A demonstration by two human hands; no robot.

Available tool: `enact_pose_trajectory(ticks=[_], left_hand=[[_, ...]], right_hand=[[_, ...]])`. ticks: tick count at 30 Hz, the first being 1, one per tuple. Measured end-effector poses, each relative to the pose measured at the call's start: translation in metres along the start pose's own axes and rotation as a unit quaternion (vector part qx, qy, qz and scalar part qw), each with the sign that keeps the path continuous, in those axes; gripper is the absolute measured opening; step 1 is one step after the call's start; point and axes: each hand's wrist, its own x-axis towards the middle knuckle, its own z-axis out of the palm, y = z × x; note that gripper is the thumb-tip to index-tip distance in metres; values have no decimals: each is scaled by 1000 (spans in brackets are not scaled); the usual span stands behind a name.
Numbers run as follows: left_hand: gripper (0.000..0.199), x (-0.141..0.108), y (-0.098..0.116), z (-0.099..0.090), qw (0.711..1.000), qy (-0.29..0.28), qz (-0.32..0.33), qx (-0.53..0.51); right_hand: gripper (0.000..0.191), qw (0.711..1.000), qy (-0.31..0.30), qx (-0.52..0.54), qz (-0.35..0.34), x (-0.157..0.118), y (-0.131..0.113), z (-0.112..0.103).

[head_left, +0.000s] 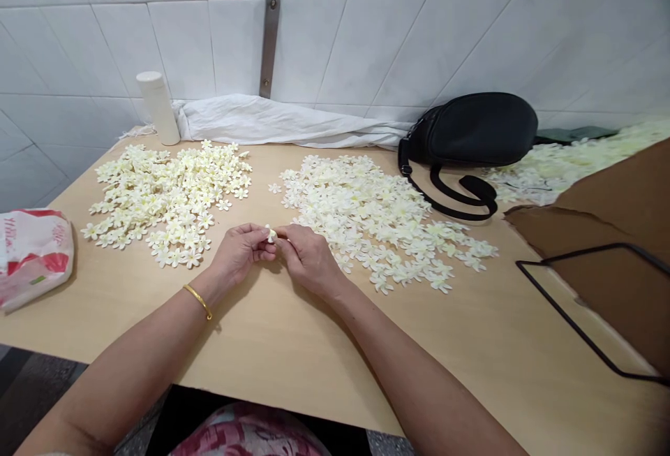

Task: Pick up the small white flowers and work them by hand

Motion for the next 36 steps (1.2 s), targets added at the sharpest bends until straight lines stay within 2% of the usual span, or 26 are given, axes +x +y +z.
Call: enact_pose_trajectory(ticks=[6, 10, 13, 17, 24, 30, 36], left_hand=[[10, 1, -1, 0, 999, -31, -17, -28], [7, 0, -1, 1, 999, -26, -18, -1], [5, 0, -1, 1, 999, -37, -9, 15], [3, 1, -3, 0, 999, -39, -2, 20], [3, 0, -4, -1, 998, -41, -6, 37], [3, 0, -4, -1, 999, -37, 6, 30], [3, -1, -5, 1, 999, -31, 8, 34]], right_hand=[[22, 997, 24, 29, 62, 1, -1, -3], [18, 988, 48, 86, 121, 3, -2, -5], [18, 982, 43, 104, 149, 3, -2, -6], [20, 983, 32, 106, 145, 3, -2, -5], [26, 994, 23, 53, 91, 2, -3, -4], [24, 989, 25, 86, 116, 3, -4, -4], [23, 991, 27, 63, 118, 3, -3, -2]])
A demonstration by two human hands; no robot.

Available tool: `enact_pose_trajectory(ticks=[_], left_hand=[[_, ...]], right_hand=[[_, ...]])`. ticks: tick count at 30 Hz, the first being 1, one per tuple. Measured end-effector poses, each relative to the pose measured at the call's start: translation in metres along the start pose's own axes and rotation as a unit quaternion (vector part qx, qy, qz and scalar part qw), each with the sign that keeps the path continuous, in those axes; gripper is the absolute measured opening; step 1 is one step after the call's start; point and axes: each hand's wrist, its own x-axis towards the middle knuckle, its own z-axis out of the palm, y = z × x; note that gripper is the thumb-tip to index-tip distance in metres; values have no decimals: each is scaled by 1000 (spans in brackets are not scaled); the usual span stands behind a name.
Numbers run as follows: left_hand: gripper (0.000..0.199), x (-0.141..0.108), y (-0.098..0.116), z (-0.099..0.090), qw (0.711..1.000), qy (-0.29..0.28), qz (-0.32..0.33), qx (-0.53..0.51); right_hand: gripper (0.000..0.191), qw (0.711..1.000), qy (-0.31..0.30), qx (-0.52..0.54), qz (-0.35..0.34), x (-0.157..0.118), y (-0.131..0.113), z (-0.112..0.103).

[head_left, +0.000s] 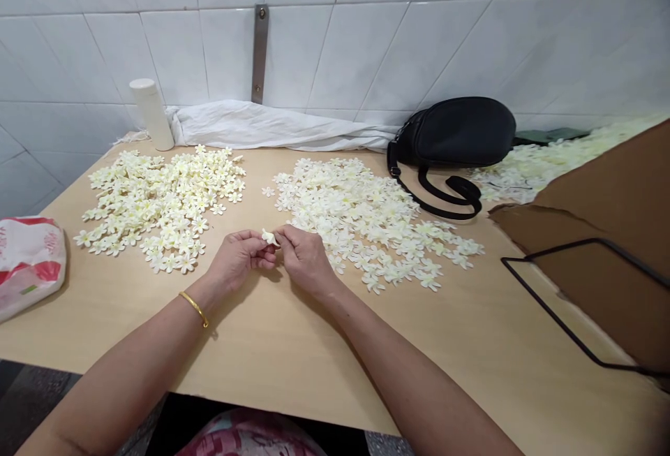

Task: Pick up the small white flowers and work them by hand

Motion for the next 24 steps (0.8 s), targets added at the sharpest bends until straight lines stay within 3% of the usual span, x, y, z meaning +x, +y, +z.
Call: enact_pose_trajectory(ticks=[5, 10, 15, 19, 24], left_hand=[[2, -1, 3, 2, 1000, 23, -5, -6], [4, -1, 7, 2, 998, 62, 1, -5], [4, -2, 5, 2, 997, 71, 18, 10], [4, -3, 3, 2, 998, 50, 30, 25], [5, -3, 2, 2, 998, 34, 37, 46]], right_hand=[[22, 999, 13, -26, -23, -1, 0, 1], [19, 983, 86, -98, -129, -1, -3, -5], [19, 970, 38, -147, -191, -2, -2, -7], [20, 972, 4, -148, -183, -1, 3, -4], [21, 977, 3, -126, -170, -1, 6, -5]])
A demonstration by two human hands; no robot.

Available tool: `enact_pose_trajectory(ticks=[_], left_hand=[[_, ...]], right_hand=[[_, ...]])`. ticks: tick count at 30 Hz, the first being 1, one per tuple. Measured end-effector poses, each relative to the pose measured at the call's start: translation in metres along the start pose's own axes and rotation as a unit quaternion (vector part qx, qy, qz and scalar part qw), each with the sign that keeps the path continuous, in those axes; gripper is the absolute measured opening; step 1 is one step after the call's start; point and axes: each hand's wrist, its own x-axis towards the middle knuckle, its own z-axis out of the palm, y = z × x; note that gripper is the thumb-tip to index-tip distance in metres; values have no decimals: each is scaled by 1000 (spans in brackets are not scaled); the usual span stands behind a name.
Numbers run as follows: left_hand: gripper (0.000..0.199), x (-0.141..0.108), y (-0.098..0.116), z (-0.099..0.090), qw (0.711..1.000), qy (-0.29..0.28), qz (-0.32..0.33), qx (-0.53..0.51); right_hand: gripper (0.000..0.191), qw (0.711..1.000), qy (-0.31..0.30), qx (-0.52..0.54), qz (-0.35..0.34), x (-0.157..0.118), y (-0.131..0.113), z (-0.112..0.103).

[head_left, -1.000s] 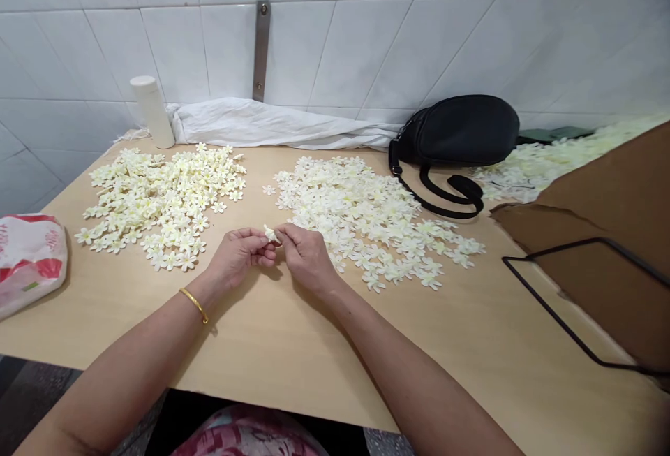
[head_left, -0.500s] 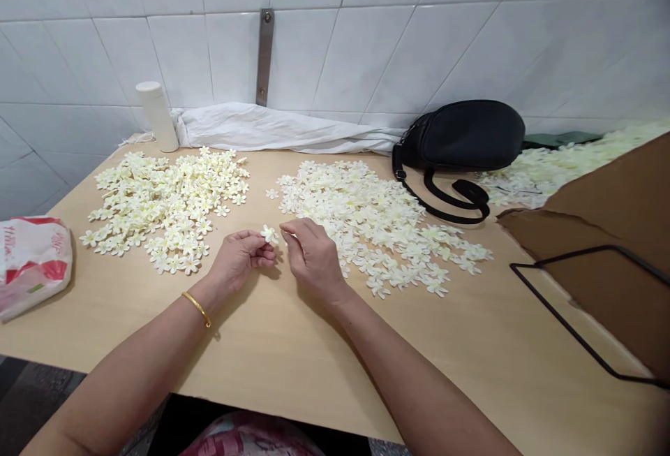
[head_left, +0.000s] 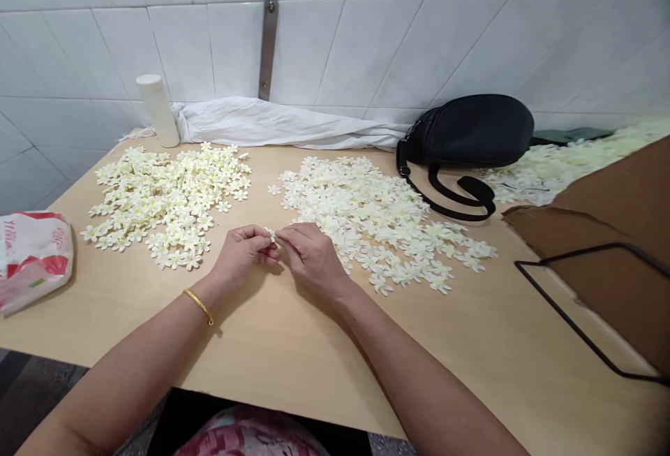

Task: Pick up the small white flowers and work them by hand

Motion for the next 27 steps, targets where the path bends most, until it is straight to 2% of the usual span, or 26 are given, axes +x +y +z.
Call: enact_pose_trajectory(ticks=[6, 10, 16, 22, 27], left_hand=[[5, 1, 0, -2, 1000, 1, -16, -27], [11, 3, -1, -3, 998, -10, -31, -46], [8, 3, 0, -2, 1000, 11, -16, -12], [11, 1, -2, 2, 1000, 11, 3, 15], [10, 2, -1, -2, 1000, 1, 4, 1]], right_hand=[[20, 999, 5, 40, 30, 0, -1, 0], [20, 999, -1, 38, 14, 0, -1, 0], [20, 995, 2, 81, 53, 1, -1, -2], [20, 999, -29, -18, 27, 0, -3, -1], [23, 997, -61, -35, 20, 0, -5, -2]])
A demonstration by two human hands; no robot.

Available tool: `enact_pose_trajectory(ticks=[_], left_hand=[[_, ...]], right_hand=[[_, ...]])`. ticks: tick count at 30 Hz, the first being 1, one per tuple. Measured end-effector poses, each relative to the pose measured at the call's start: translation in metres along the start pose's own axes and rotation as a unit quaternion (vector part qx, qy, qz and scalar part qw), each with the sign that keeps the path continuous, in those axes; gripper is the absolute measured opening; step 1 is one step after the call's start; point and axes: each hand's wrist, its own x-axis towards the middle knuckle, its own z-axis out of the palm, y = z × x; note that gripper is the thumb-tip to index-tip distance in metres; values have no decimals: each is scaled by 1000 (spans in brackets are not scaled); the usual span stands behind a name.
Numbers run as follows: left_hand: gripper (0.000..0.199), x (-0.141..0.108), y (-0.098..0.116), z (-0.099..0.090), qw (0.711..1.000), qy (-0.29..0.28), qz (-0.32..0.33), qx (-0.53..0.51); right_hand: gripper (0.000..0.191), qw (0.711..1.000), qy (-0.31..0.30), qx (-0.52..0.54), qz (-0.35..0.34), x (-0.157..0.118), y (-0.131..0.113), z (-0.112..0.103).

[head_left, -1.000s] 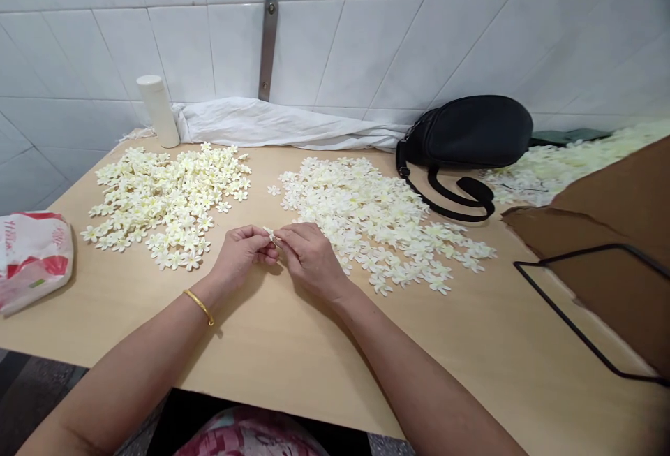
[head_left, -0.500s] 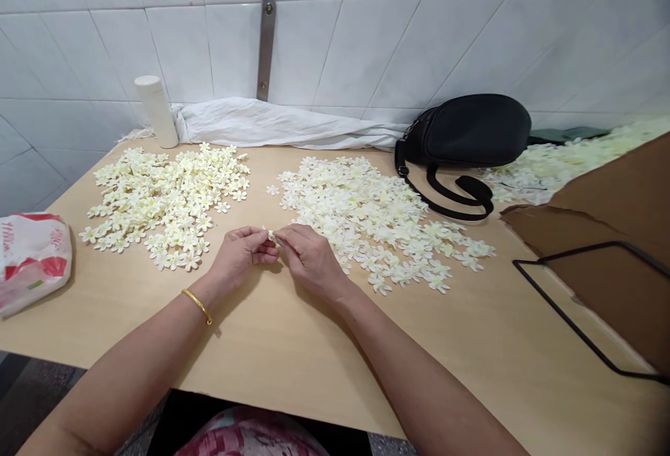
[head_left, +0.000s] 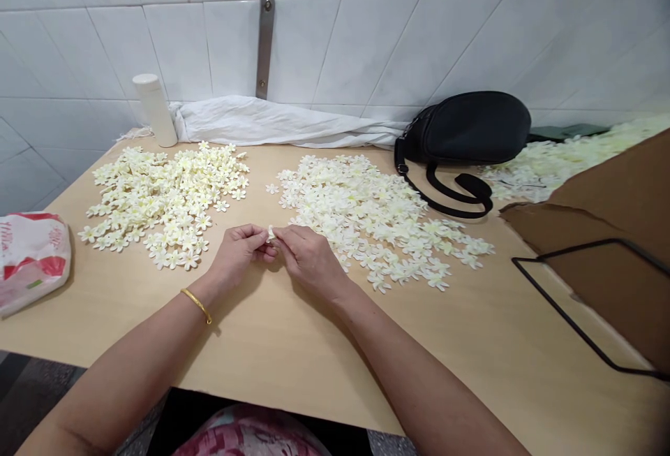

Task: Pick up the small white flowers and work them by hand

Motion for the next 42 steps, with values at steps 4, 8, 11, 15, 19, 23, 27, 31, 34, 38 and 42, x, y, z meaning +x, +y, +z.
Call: enact_pose_trajectory(ticks=[4, 8, 11, 15, 19, 23, 27, 31, 34, 38, 42], left_hand=[[8, 0, 1, -3, 999, -23, -7, -28], [6, 0, -1, -2, 997, -27, -18, -69], [8, -1, -2, 1, 996, -30, -18, -83], [8, 0, -2, 2, 996, -33, -26, -83], [6, 2, -4, -1, 995, -35, -29, -86], [6, 4, -6, -2, 995, -35, -33, -85], [5, 3, -4, 0, 997, -5, -35, -68], [5, 1, -1, 4, 997, 9, -39, -68], [6, 1, 1, 5, 995, 13, -46, -88], [9, 3, 2, 3, 991, 36, -59, -115], [8, 3, 0, 1, 993, 18, -46, -103]], right_hand=[[22, 1000, -7, -24, -10, 0, -2, 0], [22, 997, 9, -73, -20, -1, -3, 3], [22, 997, 9, -80, -11, -1, -3, 6], [22, 1000, 8, -19, 16, -1, 0, 8], [23, 996, 27, 71, 38, 0, 3, 7], [22, 991, 41, 121, 46, 1, 4, 6], [23, 990, 40, 128, 42, 1, 3, 9], [21, 990, 67, 116, 34, 0, 2, 11], [20, 990, 118, 76, 20, 0, 1, 9], [19, 992, 121, 18, -34, -1, 1, 5], [19, 996, 80, 0, -47, -1, 2, 7]])
